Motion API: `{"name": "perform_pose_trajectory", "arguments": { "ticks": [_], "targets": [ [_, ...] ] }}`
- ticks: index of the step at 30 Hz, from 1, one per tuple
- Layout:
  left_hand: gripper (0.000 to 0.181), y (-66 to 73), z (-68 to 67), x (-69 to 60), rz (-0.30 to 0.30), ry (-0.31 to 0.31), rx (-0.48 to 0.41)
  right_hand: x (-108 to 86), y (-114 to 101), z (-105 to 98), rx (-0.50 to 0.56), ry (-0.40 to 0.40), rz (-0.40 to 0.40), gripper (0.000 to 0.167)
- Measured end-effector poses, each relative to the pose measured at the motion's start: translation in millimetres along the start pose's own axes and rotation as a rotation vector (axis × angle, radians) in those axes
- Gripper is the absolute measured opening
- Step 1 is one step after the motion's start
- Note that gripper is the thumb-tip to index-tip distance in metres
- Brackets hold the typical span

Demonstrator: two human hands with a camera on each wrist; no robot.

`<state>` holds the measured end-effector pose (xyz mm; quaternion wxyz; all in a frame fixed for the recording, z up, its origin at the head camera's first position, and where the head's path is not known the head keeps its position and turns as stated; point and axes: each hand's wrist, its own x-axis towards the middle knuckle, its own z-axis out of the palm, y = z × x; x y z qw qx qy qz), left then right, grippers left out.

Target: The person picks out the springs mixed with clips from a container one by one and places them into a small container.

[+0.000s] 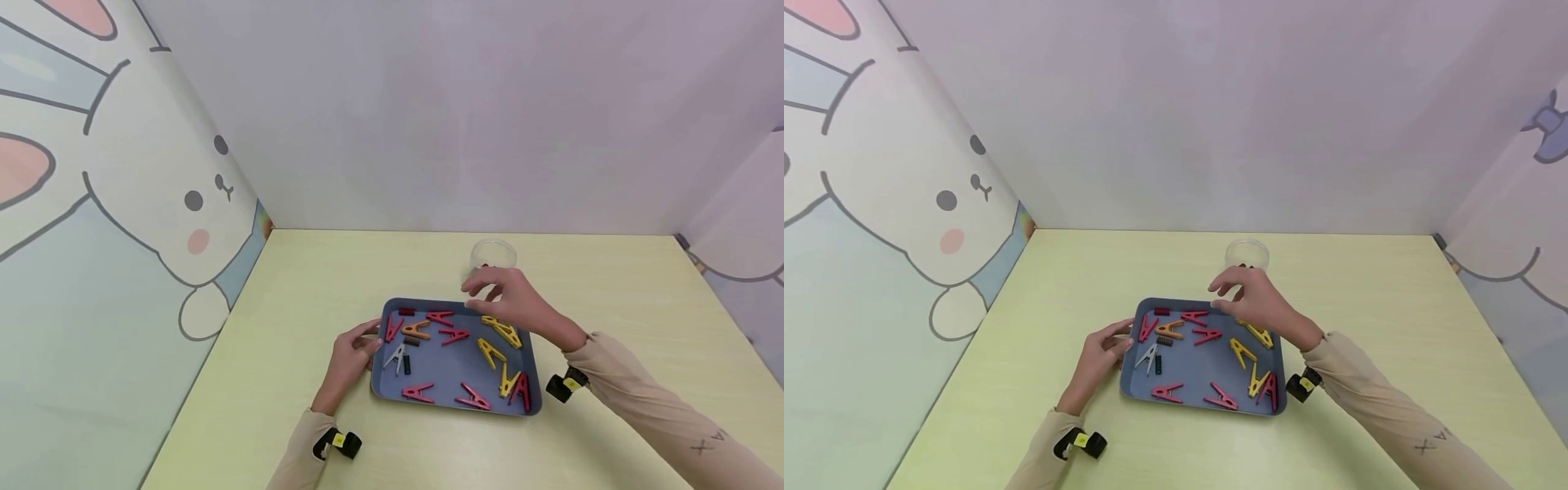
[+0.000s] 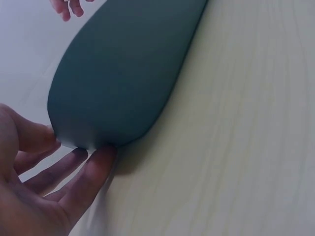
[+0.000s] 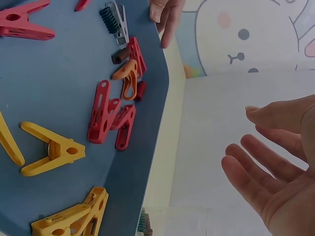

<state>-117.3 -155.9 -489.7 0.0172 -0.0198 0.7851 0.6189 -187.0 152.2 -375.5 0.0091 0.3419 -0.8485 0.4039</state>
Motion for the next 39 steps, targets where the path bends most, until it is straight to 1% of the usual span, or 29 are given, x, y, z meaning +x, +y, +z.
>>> {"name": "perform_pose_trajectory", "arguments": {
  "ticks": [11, 18, 25, 33, 39],
  "targets": [
    [0.038, -0.5, -0.3, -0.5, -0.009, 0.004, -0.001, -1.7, -4, 8, 0.018, -0.027, -0.024, 0.026],
    [0.038, -0.8, -0.9, -0.7, -0.019, 0.01, 0.002, -2.7, -5, 15, 0.029, -0.038, -0.005, 0.027],
    [0.038, -1.2, -1.4, -0.6, -0.012, -0.001, -0.001, -3.5, -4, 24, 0.07, -0.067, -0.037, 0.025],
    [0.038, -1.1, -2.0, -0.7, -0.007, -0.001, -0.004, -3.5, -5, 29, 0.073, -0.088, -0.007, 0.026],
    [0.038, -1.3, -2.5, -0.7, 0.003, -0.005, -0.004, -3.5, -7, 32, 0.087, -0.101, -0.016, 0.026]
  ]
}}
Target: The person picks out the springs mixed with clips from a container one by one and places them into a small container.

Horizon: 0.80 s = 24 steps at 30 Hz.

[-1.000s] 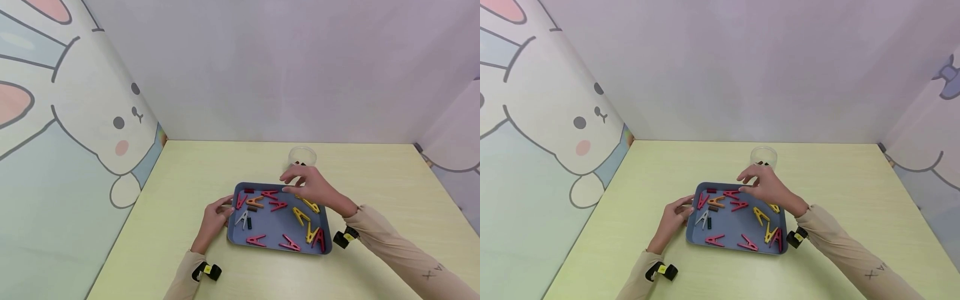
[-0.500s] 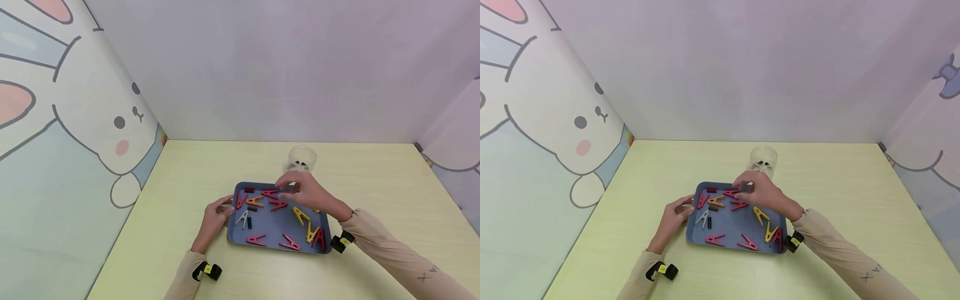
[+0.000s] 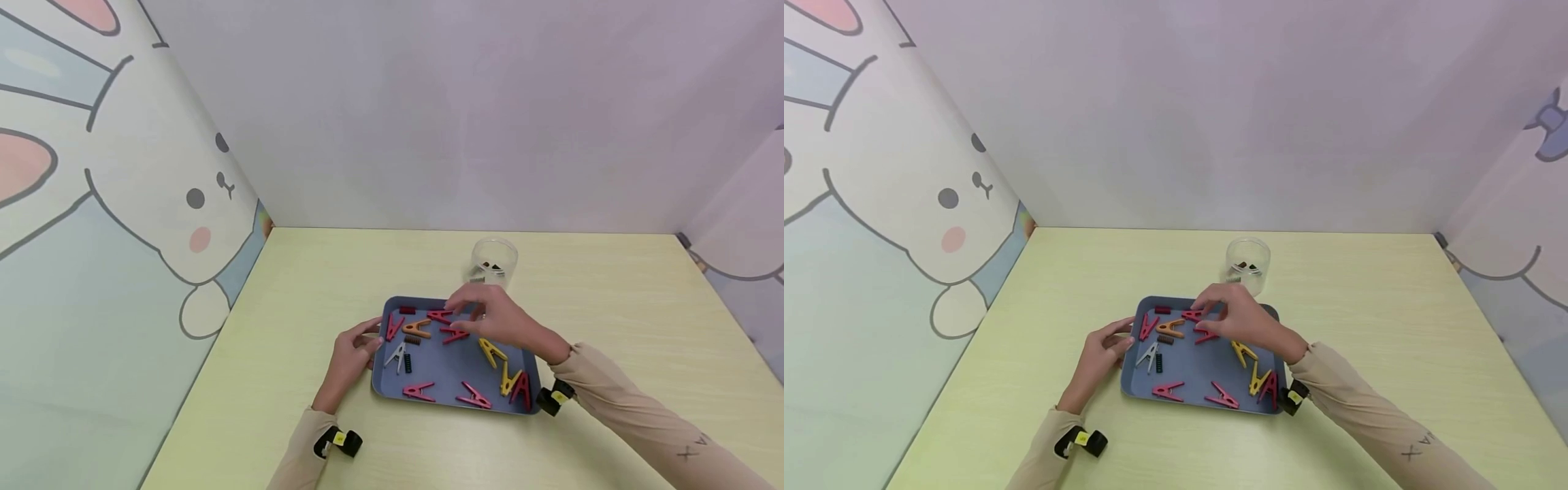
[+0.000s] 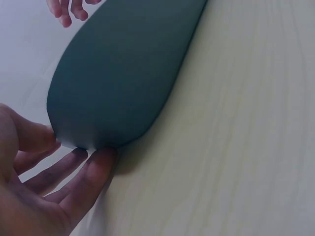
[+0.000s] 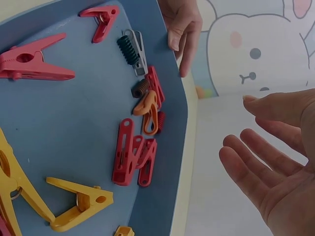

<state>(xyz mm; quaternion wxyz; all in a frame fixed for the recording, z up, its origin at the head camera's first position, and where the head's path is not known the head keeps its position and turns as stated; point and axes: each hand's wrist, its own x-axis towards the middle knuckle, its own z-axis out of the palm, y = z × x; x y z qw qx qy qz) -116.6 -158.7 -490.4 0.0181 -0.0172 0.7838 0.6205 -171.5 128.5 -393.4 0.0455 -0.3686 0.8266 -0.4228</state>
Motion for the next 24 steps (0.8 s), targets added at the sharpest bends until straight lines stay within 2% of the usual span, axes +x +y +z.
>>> {"name": "perform_pose_trajectory", "arguments": {
  "ticks": [14, 20, 22, 24],
  "targets": [
    [0.039, 1.0, -0.4, 0.2, -0.01, -0.013, -0.034, 3.4, -4, 7, 0.046, -0.061, 0.009, 0.024],
    [0.039, 30.0, -4.4, -9.9, -0.014, -0.05, -0.027, 5.2, -8, 14, 0.053, -0.078, 0.013, 0.025],
    [0.039, 27.3, -4.0, -9.2, -0.015, -0.05, -0.024, 5.3, -7, 16, 0.059, -0.09, 0.015, 0.025],
    [0.039, 17.7, -2.5, -5.6, -0.018, -0.043, -0.027, 4.7, -1, 19, 0.071, -0.102, 0.005, 0.025]
  ]
}}
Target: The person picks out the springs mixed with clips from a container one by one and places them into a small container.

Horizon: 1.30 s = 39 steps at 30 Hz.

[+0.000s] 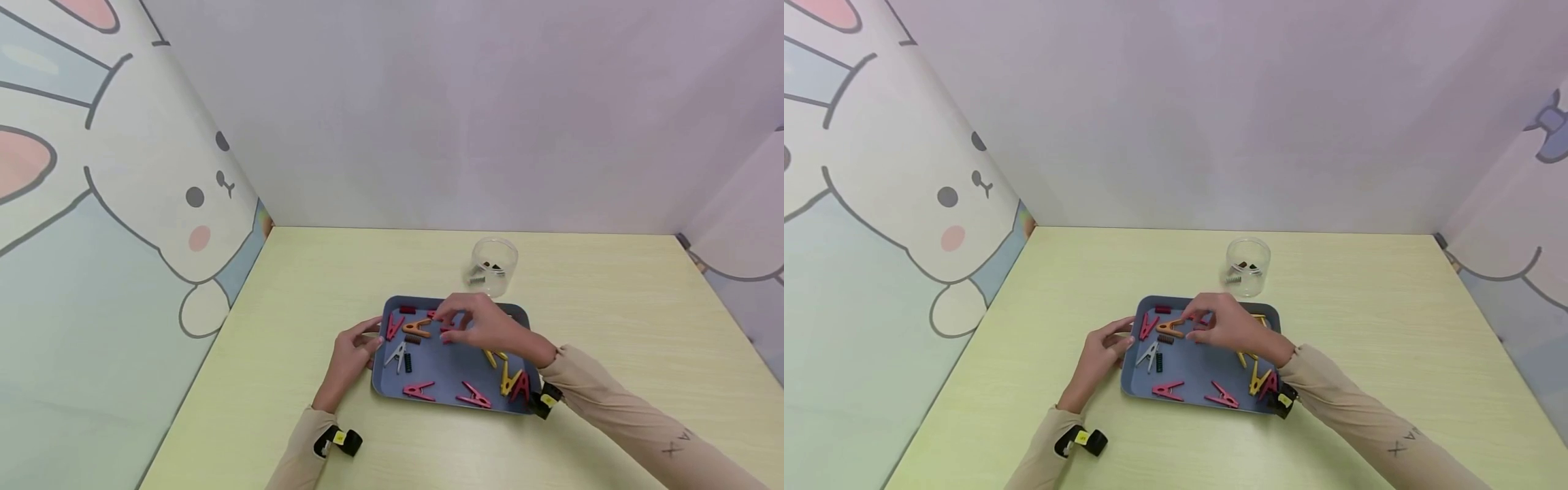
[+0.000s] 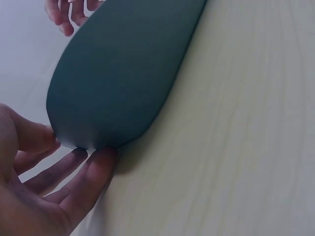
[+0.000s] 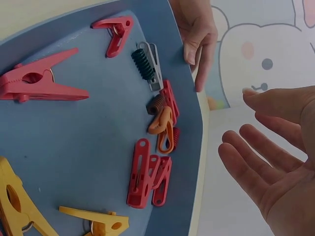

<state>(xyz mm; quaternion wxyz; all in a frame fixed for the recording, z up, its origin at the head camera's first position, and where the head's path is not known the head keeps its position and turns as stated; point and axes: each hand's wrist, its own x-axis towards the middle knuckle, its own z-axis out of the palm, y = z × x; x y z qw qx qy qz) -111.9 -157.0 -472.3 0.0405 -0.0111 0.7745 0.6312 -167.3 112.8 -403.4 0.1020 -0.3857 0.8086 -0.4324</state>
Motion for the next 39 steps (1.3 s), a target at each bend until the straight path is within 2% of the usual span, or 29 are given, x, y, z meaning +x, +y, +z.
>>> {"name": "perform_pose_trajectory", "arguments": {
  "ticks": [3, 6, 23, 39],
  "targets": [
    [0.04, -15.2, 1.6, 5.9, -0.004, 0.014, -0.01, 0.2, 3, 2, -0.007, -0.018, -0.004, 0.026],
    [0.039, -18.0, 2.5, 6.5, -0.006, 0.022, -0.007, 0.4, 5, 4, -0.031, -0.023, -0.015, 0.027],
    [0.04, -18.8, 2.0, 5.9, -0.016, 0.008, -0.026, 3.3, 9, 20, -0.04, -0.083, -0.021, 0.026],
    [0.04, -18.7, 1.9, 7.5, -0.026, 0.026, -0.012, 11.8, 13, 32, -0.043, -0.153, -0.005, 0.026]
  ]
}}
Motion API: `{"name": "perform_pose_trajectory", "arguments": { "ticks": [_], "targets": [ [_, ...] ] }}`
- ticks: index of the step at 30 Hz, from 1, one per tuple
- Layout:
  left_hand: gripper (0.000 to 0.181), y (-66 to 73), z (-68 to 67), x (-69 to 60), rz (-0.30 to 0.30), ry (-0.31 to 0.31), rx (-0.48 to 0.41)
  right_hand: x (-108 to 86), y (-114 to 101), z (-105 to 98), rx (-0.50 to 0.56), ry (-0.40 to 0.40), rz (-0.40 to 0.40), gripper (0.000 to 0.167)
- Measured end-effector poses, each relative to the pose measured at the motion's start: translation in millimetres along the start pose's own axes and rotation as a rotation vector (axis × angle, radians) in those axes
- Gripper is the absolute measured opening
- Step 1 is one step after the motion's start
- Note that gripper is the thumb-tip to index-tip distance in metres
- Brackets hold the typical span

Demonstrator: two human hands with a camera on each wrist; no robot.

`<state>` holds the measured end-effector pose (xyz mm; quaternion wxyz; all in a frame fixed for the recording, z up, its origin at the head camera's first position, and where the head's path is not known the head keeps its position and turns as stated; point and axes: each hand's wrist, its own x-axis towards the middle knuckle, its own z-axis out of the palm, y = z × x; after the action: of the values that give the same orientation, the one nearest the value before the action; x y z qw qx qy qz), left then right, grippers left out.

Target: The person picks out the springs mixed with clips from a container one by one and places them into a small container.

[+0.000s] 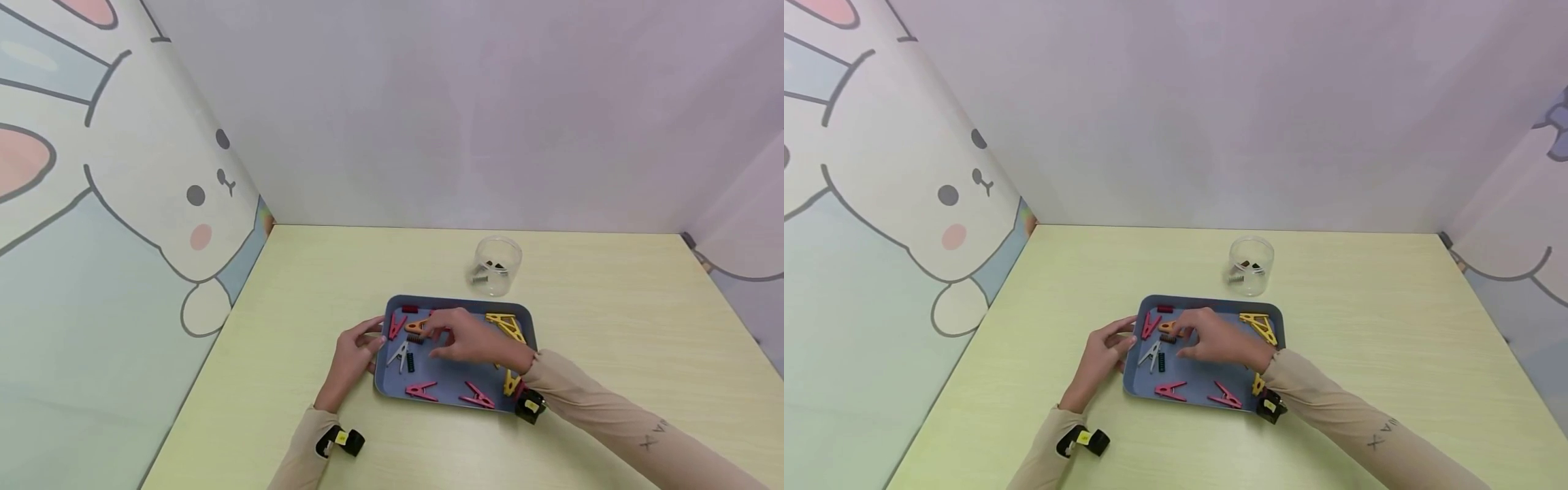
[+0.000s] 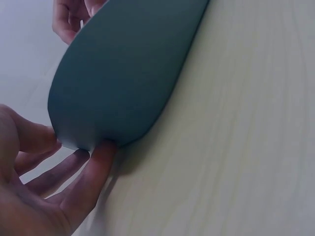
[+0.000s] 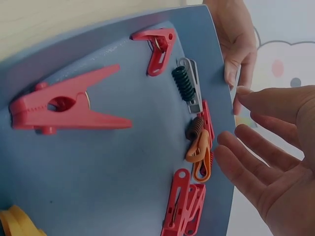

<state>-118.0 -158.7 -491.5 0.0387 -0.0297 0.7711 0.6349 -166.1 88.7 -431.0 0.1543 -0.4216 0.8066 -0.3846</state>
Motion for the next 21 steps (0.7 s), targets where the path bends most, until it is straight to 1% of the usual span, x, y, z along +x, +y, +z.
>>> {"name": "perform_pose_trajectory", "arguments": {
  "ticks": [7, 17, 21],
  "targets": [
    [0.04, -0.5, 0.2, -0.1, 0.009, 0.003, 0.011, 4.9, -1, 10, -0.02, -0.049, 0.01, 0.024],
    [0.04, -0.6, -0.4, -0.4, 0.017, -0.002, 0.007, 10.9, 4, 22, -0.033, -0.049, -0.001, 0.025],
    [0.04, -1.1, -0.8, 0.0, 0.019, -0.005, 0.013, 14.8, 3, 24, -0.047, -0.061, 0.017, 0.025]
  ]
}}
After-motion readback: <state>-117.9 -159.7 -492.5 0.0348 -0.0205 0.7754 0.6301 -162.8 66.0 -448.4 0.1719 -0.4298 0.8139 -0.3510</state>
